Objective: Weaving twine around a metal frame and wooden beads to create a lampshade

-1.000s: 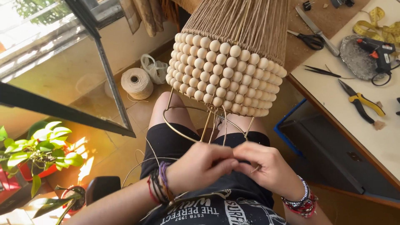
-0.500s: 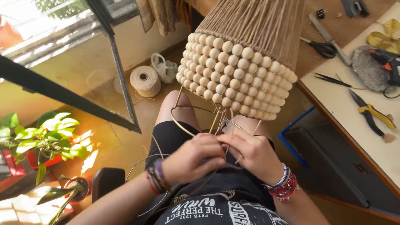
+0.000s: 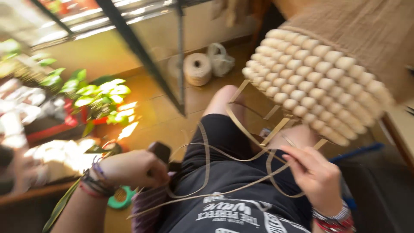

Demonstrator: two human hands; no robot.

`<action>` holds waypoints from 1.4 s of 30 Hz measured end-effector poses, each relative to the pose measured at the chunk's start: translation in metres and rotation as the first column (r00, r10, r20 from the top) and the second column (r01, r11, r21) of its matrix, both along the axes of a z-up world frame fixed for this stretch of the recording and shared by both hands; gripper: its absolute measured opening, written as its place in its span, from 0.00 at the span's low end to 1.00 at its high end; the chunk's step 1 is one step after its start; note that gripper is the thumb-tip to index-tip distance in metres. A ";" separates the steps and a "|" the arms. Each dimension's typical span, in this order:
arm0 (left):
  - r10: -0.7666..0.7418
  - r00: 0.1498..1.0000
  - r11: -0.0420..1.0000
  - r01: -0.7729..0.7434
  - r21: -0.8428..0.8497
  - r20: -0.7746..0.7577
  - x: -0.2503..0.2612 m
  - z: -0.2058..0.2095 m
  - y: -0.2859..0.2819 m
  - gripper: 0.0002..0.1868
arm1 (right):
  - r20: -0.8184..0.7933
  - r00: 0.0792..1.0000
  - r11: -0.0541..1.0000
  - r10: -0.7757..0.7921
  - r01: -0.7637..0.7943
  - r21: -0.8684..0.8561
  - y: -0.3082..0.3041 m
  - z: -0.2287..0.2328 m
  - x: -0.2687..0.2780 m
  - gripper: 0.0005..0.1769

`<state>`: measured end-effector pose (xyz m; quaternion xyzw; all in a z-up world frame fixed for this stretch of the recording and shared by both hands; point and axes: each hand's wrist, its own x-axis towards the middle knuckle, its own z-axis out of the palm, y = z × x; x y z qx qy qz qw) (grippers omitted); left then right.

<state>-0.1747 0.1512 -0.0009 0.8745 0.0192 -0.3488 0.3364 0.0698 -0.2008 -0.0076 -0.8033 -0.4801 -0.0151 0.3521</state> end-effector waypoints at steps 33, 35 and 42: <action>0.275 0.894 0.676 -0.442 0.590 0.354 -0.079 -0.029 -0.021 0.10 | 0.072 0.997 0.999 0.040 -0.040 -0.007 0.025 -0.006 -0.005 0.12; 0.218 0.857 0.691 -0.473 0.547 0.467 -0.053 -0.028 -0.002 0.09 | 0.080 0.996 0.999 0.040 -0.041 0.016 0.029 -0.003 -0.004 0.12; 0.068 0.578 0.961 -0.256 0.102 0.813 0.071 -0.013 -0.033 0.12 | 0.066 0.997 0.999 -0.033 0.034 -0.009 0.006 -0.008 0.004 0.12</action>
